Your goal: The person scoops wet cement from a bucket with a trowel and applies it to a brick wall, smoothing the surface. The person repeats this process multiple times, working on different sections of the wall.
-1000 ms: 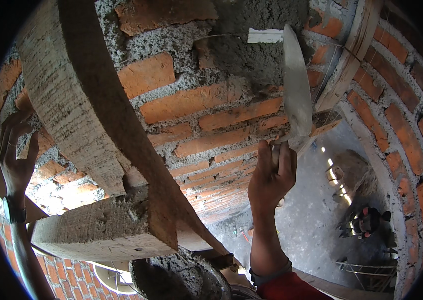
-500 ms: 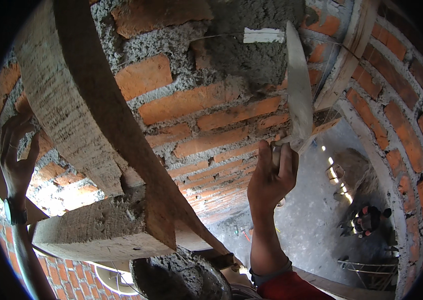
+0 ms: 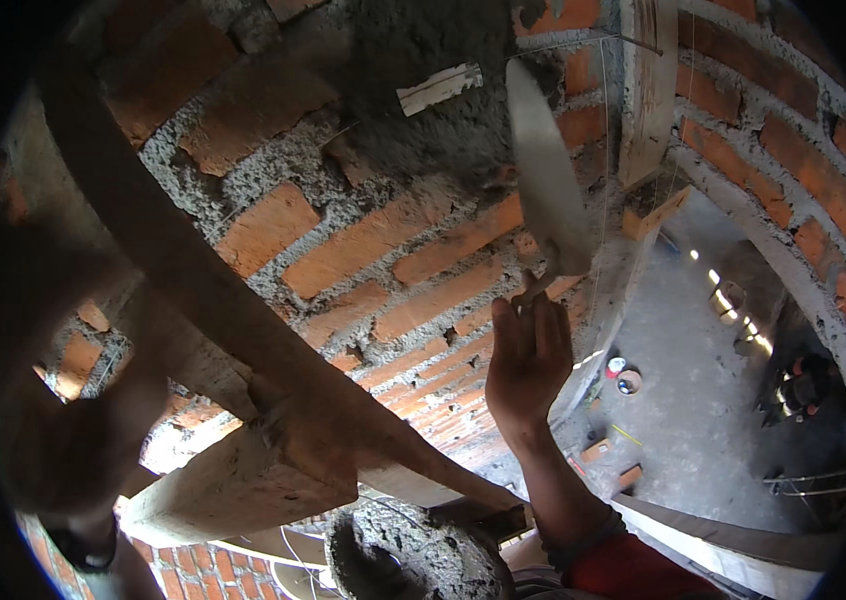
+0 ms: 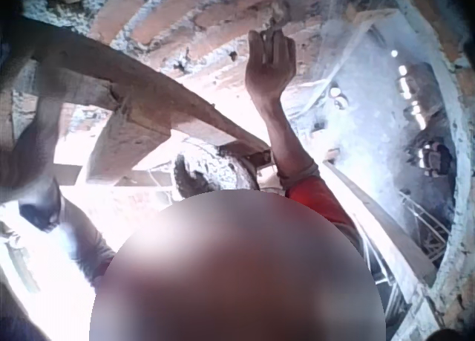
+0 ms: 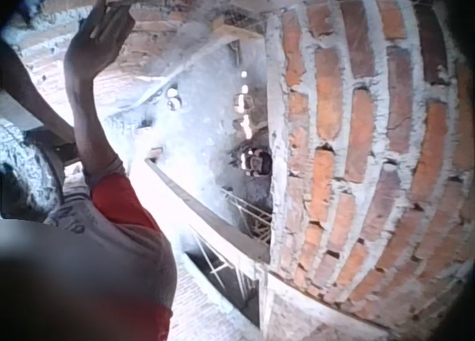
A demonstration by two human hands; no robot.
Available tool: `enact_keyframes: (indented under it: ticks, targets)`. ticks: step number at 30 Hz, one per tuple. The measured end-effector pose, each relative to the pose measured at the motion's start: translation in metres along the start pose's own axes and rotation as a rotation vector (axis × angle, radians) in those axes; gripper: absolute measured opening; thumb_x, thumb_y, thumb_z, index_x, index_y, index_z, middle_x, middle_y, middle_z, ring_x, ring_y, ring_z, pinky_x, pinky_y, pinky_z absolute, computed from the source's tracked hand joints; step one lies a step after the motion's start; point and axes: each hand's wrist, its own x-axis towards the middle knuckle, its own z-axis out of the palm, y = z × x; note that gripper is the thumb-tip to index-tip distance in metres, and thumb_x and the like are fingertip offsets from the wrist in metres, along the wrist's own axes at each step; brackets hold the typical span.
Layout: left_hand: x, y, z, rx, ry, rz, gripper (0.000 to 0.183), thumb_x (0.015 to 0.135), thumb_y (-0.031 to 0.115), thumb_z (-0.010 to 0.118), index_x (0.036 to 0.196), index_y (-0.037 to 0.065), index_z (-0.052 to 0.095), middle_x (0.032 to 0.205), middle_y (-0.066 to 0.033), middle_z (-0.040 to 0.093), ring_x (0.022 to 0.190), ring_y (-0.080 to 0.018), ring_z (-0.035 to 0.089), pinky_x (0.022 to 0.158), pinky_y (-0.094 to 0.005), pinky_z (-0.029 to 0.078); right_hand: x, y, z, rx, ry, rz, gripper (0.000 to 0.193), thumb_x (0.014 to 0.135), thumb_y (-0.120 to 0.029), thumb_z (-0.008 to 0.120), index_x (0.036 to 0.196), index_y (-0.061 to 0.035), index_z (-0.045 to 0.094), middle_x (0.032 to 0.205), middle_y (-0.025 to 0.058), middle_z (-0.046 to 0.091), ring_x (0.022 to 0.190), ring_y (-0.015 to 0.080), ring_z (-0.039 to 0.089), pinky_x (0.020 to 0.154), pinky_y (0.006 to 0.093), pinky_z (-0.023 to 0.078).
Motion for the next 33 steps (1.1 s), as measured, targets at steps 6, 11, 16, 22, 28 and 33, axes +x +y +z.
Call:
enact_keyframes:
  ticks: [6,11,16,22,28,33]
  targets:
    - [0.189,0.053,0.090,-0.062,-0.060,-0.027,0.026,0.079,0.018,0.079,0.103,0.012,0.072,0.106,-0.0055,0.071,0.099,-0.0246,0.067,0.086,-0.0422,0.056,-0.018,-0.008,0.009,0.150,0.004,0.038,0.033,0.099,-0.011,0.070,0.127,0.0039,0.063,0.094,0.0102,0.057,0.081,0.0189,0.056,0.068,0.0338,0.046]
    - [0.213,0.053,0.107,0.043,-0.049,-0.046,0.027,0.087,0.025,0.072,0.110,0.011,0.071,0.115,-0.0101,0.070,0.105,-0.0275,0.065,0.091,-0.0467,0.053,-0.019,-0.004,-0.002,0.099,-0.012,0.083,0.039,0.093,-0.004,0.075,0.129,0.0036,0.062,0.103,0.0119,0.059,0.085,0.0180,0.066,0.063,0.0318,0.056]
    - [0.204,0.053,0.128,0.057,0.089,-0.050,0.028,0.071,0.016,0.084,0.094,0.015,0.068,0.103,-0.0003,0.068,0.104,-0.0228,0.065,0.089,-0.0438,0.055,-0.012,0.001,-0.010,0.094,0.007,0.072,0.037,0.094,-0.005,0.074,0.129,0.0023,0.062,0.104,0.0122,0.058,0.092,0.0189,0.070,0.062,0.0312,0.062]
    - [0.201,0.053,0.138,0.071,0.116,-0.078,0.028,0.071,0.018,0.085,0.095,0.016,0.070,0.101,0.0000,0.068,0.102,-0.0211,0.066,0.087,-0.0411,0.054,-0.010,0.004,-0.010,0.105,0.005,0.040,0.038,0.094,-0.005,0.073,0.129,0.0042,0.061,0.105,0.0127,0.058,0.092,0.0199,0.070,0.064,0.0310,0.064]
    - [0.199,0.057,0.139,0.122,0.055,-0.103,0.028,0.071,0.020,0.086,0.096,0.015,0.074,0.101,-0.0001,0.069,0.102,-0.0190,0.066,0.091,-0.0396,0.052,-0.007,0.005,-0.011,0.104,-0.006,0.034,0.041,0.093,-0.002,0.074,0.131,0.0046,0.061,0.106,0.0132,0.060,0.093,0.0205,0.070,0.067,0.0310,0.066]
    - [0.200,0.058,0.142,0.143,0.063,-0.088,0.029,0.071,0.021,0.087,0.096,0.015,0.074,0.099,-0.0003,0.070,0.101,-0.0190,0.066,0.092,-0.0399,0.052,-0.004,0.006,-0.009,0.093,-0.014,0.014,0.044,0.092,-0.001,0.073,0.133,0.0037,0.060,0.105,0.0130,0.060,0.090,0.0210,0.071,0.065,0.0304,0.066]
